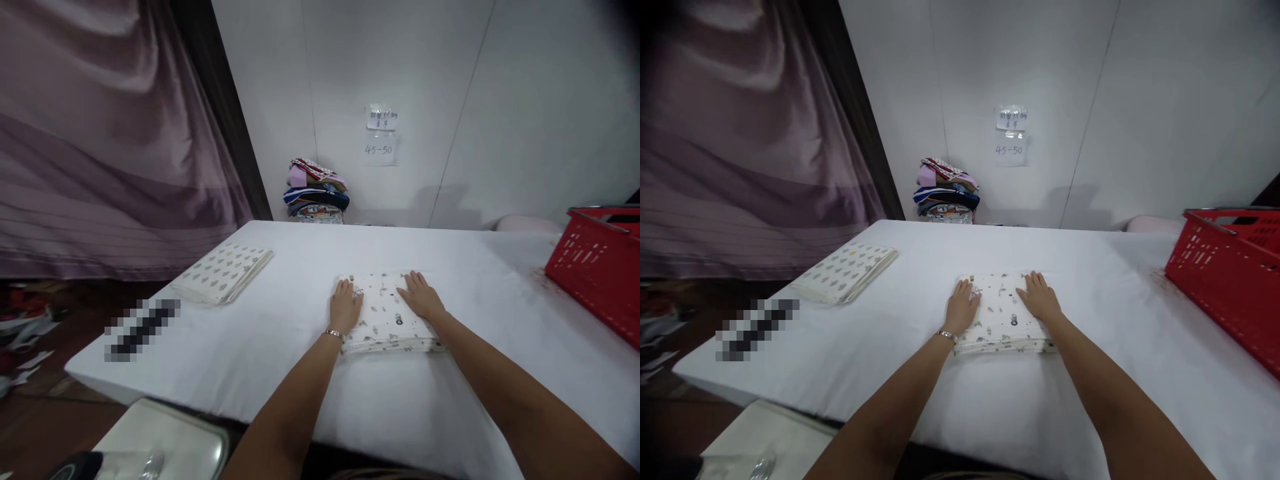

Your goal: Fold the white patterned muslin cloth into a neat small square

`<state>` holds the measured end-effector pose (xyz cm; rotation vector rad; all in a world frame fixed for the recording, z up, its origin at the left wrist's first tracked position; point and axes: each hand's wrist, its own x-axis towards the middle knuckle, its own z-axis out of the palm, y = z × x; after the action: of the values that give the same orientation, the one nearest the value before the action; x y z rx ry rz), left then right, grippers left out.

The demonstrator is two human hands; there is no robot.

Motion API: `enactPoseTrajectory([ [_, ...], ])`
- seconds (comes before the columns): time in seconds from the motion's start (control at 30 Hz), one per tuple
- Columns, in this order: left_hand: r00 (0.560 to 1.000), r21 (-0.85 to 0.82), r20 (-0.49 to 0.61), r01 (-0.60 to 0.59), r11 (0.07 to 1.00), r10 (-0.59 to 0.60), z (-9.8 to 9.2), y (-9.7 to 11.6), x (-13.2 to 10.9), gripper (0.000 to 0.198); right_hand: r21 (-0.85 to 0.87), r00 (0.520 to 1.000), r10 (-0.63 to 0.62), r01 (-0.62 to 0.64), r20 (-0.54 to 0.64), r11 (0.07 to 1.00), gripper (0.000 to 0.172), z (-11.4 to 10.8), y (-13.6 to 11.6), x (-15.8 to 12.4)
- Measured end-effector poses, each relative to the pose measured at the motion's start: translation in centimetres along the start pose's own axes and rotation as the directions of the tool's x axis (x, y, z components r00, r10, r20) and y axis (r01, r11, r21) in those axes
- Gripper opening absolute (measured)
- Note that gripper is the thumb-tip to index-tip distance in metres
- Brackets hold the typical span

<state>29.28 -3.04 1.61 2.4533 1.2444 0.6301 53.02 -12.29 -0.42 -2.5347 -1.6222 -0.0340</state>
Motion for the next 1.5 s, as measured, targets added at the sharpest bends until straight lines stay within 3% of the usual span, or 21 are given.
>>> enactPoseTrajectory([
  [0.13,0.976,-0.072,-0.172,0.124,0.990,-0.135,-1.2,-1.5,1.0,0.029,-0.001,1.000,0.016,-0.016,0.003,1.000,0.063,0.0,-0.2,0.0],
  [0.23,0.951,-0.124,-0.185,0.226,0.966,-0.246,-2.2,-2.0,2.5,0.022,0.000,1.000,0.014,-0.014,-0.022,1.000,0.063,0.0,-0.3,-0.1],
  [0.47,0.930,-0.138,-0.106,0.337,0.931,-0.352,-2.8,-1.3,5.3,0.029,-0.008,0.998,0.007,-0.007,-0.058,1.000,0.063,0.0,-0.4,-0.3],
  [0.63,0.914,-0.146,0.098,0.404,0.903,-0.394,-2.5,-1.7,5.6,0.027,0.005,0.999,0.014,-0.014,-0.035,1.000,0.063,-0.2,-0.3,-0.3],
  [0.77,0.883,-0.201,0.161,0.467,0.861,-0.441,-2.2,-2.6,5.7,0.026,0.009,0.999,0.019,-0.019,-0.033,1.000,0.063,-0.3,-0.3,-0.3],
  [1.07,0.857,-0.337,0.220,0.515,0.788,-0.466,-1.7,-3.4,5.1,0.027,0.004,1.000,0.020,-0.019,-0.018,1.000,0.065,-0.5,-0.3,-0.5],
  [1.33,0.879,-0.334,0.258,0.471,0.816,-0.402,-3.0,-2.6,1.4,0.023,0.006,0.999,0.020,-0.020,-0.028,1.000,0.063,-0.3,-0.3,-0.5],
  [1.5,0.865,-0.294,0.233,0.499,0.815,-0.445,-3.3,-2.4,0.2,0.019,0.013,1.000,0.021,-0.020,-0.019,1.000,0.063,-0.4,-0.2,-0.4],
])
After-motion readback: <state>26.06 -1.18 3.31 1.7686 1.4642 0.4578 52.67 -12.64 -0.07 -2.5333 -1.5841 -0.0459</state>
